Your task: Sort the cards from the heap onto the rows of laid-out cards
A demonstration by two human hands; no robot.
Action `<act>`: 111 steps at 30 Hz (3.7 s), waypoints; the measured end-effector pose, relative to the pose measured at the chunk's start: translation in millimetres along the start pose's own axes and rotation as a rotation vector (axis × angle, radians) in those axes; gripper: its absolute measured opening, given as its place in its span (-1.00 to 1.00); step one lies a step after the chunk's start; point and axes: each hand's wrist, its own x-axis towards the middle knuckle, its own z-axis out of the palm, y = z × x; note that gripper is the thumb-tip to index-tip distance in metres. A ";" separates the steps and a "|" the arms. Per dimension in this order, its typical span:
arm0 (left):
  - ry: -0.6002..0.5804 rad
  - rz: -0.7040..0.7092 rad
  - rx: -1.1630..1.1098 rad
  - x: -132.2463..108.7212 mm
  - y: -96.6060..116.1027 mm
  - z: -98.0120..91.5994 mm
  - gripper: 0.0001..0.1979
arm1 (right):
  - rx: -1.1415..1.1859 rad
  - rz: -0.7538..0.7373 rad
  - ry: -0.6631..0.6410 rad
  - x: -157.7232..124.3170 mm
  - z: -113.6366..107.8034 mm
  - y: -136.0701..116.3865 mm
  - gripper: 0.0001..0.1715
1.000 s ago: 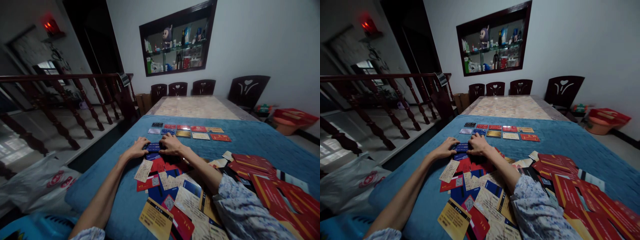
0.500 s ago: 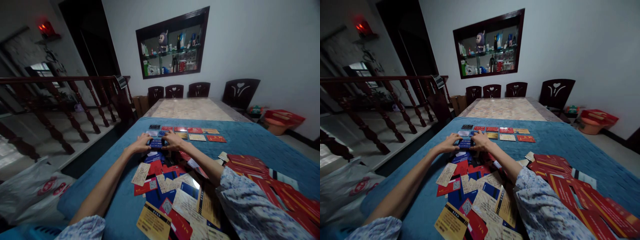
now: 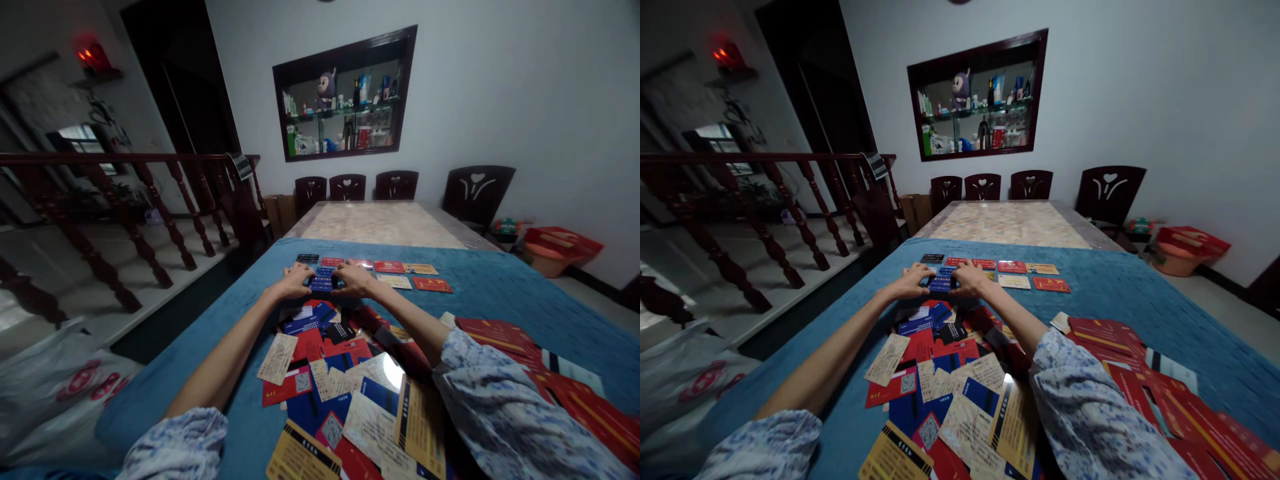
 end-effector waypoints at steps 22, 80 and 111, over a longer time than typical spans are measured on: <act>-0.013 -0.012 0.036 51.3 0.9 1.4 -0.43 | -0.079 0.110 -0.049 30.8 6.7 25.2 -0.43; -0.084 -0.028 0.043 80.8 0.9 16.2 -0.49 | -0.074 0.236 -0.234 71.3 7.9 22.8 -0.48; 0.176 0.046 -0.065 -9.1 -14.3 23.4 -0.70 | 0.001 -0.093 0.057 16.2 -10.5 -29.0 -0.69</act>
